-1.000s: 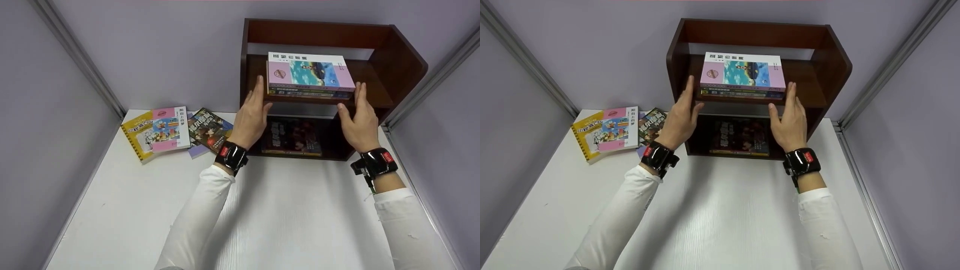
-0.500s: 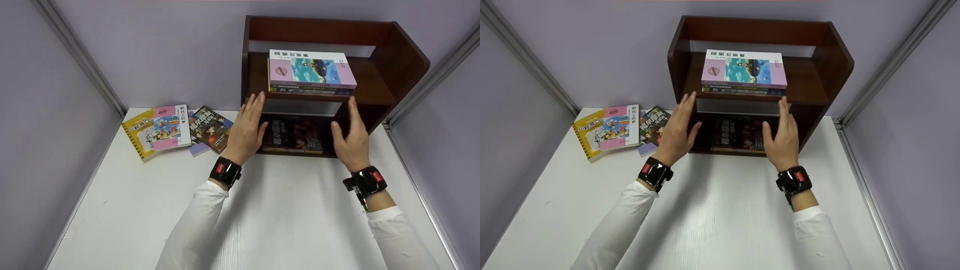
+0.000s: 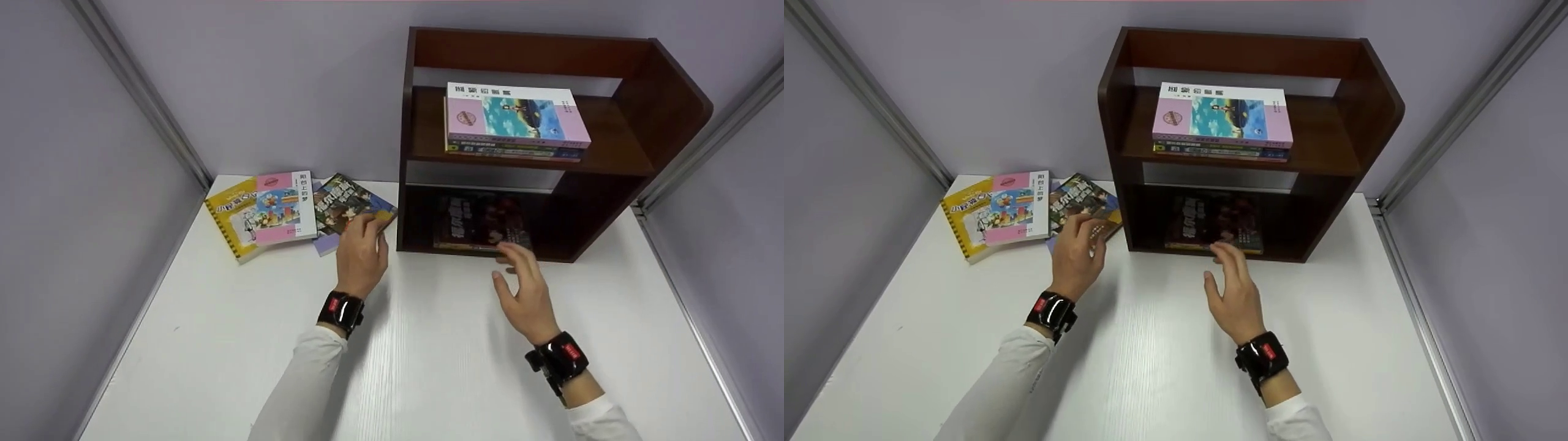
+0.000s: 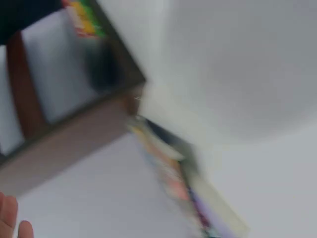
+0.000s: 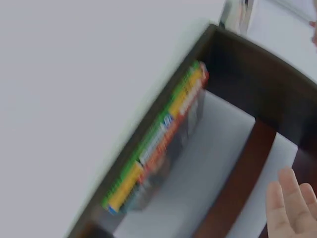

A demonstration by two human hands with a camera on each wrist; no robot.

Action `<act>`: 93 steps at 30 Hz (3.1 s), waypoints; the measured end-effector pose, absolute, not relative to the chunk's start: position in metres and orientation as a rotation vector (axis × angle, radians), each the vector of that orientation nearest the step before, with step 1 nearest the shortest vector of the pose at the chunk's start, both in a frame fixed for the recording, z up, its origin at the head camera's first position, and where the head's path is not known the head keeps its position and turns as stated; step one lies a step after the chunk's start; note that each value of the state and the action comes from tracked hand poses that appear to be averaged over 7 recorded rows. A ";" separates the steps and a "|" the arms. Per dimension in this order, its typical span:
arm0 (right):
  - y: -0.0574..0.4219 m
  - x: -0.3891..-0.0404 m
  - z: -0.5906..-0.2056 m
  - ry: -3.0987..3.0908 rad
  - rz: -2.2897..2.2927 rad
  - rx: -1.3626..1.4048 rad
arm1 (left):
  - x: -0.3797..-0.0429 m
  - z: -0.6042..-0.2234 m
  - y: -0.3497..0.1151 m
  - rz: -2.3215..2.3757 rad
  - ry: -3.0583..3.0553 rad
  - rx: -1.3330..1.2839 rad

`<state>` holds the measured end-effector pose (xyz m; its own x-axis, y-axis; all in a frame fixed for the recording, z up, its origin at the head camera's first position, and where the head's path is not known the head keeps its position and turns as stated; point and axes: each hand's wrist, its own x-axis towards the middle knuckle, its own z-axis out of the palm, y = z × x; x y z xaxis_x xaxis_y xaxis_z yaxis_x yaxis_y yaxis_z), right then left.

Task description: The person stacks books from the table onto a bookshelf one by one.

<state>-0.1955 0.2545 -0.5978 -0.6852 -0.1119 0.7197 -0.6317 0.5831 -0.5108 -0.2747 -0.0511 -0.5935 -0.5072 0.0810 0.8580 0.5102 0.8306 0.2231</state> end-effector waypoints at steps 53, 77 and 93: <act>0.243 -0.152 -0.653 -2.353 1.131 0.534 | -0.322 -0.629 -0.151 -0.144 -2.729 0.003; 0.244 -0.142 -0.662 -2.330 1.279 0.452 | -0.288 -0.625 -0.156 -0.516 -2.451 0.124; 0.239 -0.139 -0.662 -2.301 1.366 0.381 | -0.223 -0.597 -0.138 -0.682 -2.130 0.047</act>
<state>-0.1393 0.2395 -0.6623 -0.8675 -0.0138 0.4973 -0.4432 0.4754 -0.7600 -0.2226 -0.1383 -0.5974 -0.6173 -0.2723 0.7381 0.2071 0.8489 0.4863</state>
